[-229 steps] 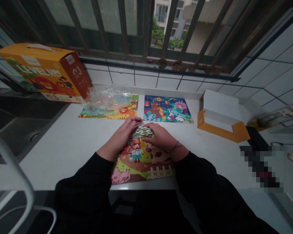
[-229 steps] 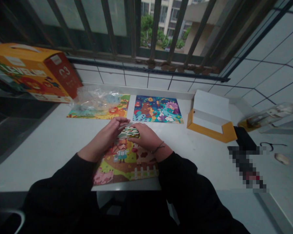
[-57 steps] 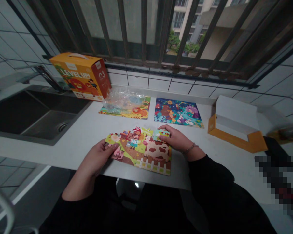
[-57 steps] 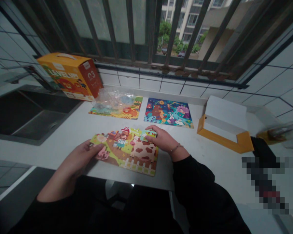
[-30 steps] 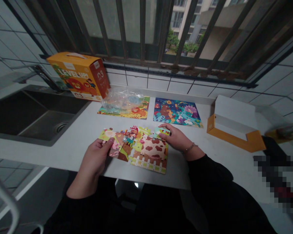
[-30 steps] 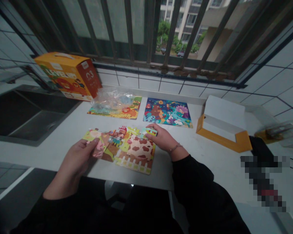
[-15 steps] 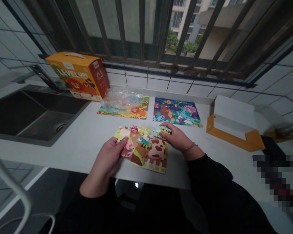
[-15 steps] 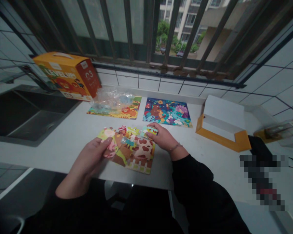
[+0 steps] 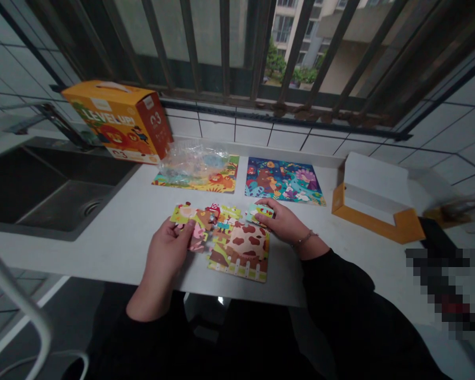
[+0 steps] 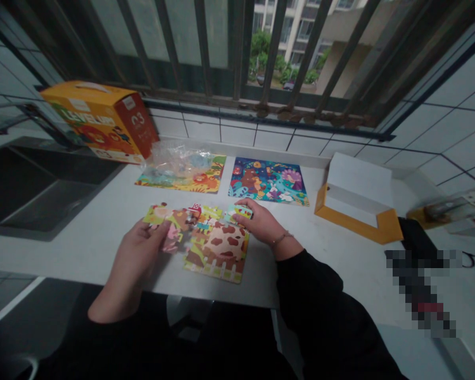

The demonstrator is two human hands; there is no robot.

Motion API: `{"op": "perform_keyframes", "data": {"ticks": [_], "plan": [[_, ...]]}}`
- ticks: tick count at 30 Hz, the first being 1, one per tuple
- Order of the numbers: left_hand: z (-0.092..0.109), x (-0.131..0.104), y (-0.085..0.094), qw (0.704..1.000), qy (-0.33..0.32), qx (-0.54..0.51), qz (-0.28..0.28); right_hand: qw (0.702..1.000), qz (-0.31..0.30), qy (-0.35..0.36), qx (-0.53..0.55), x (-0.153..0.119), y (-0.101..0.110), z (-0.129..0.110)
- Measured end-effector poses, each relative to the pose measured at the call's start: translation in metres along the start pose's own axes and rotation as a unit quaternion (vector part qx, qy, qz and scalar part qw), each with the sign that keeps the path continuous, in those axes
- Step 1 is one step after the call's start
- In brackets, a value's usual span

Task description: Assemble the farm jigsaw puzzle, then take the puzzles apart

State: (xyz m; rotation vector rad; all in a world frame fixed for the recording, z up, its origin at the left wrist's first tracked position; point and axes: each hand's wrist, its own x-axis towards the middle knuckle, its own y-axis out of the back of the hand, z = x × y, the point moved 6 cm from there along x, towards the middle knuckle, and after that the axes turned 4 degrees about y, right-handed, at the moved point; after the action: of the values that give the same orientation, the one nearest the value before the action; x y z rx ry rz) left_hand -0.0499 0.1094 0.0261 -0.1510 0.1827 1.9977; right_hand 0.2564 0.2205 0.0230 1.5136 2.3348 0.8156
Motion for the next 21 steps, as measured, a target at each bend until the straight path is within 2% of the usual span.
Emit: {"op": "perform_keyframes", "data": {"ticks": [3,5,7,9,12,15,18,21], "plan": [[0.003,-0.009,-0.013,0.993,0.046,-0.102,-0.042,1.000,0.001,0.002,0.013,0.000,-0.001,0.002],[0.002,-0.016,-0.025,0.988,0.070,-0.107,-0.086,1.000,0.001,0.003,0.019,0.001,-0.002,0.003],[-0.001,-0.019,-0.035,0.989,0.066,-0.050,-0.120,1.000,0.000,0.002,0.020,0.001,-0.002,0.005],[-0.005,-0.017,-0.038,0.992,0.031,0.049,-0.114,1.000,-0.003,-0.004,0.018,0.001,-0.003,0.006],[-0.011,-0.009,-0.036,0.985,-0.021,0.150,-0.088,1.000,-0.003,-0.005,0.013,0.001,-0.002,0.005],[-0.011,-0.003,-0.027,0.982,-0.045,0.168,-0.073,1.000,-0.001,0.006,0.011,0.000,-0.001,0.001],[-0.007,0.000,-0.015,0.985,-0.041,0.161,-0.053,1.000,-0.003,0.002,0.008,0.000,-0.001,0.000],[-0.003,0.003,-0.009,0.984,-0.019,0.169,-0.059,1.000,-0.004,0.000,0.000,0.000,-0.001,0.000]]}}
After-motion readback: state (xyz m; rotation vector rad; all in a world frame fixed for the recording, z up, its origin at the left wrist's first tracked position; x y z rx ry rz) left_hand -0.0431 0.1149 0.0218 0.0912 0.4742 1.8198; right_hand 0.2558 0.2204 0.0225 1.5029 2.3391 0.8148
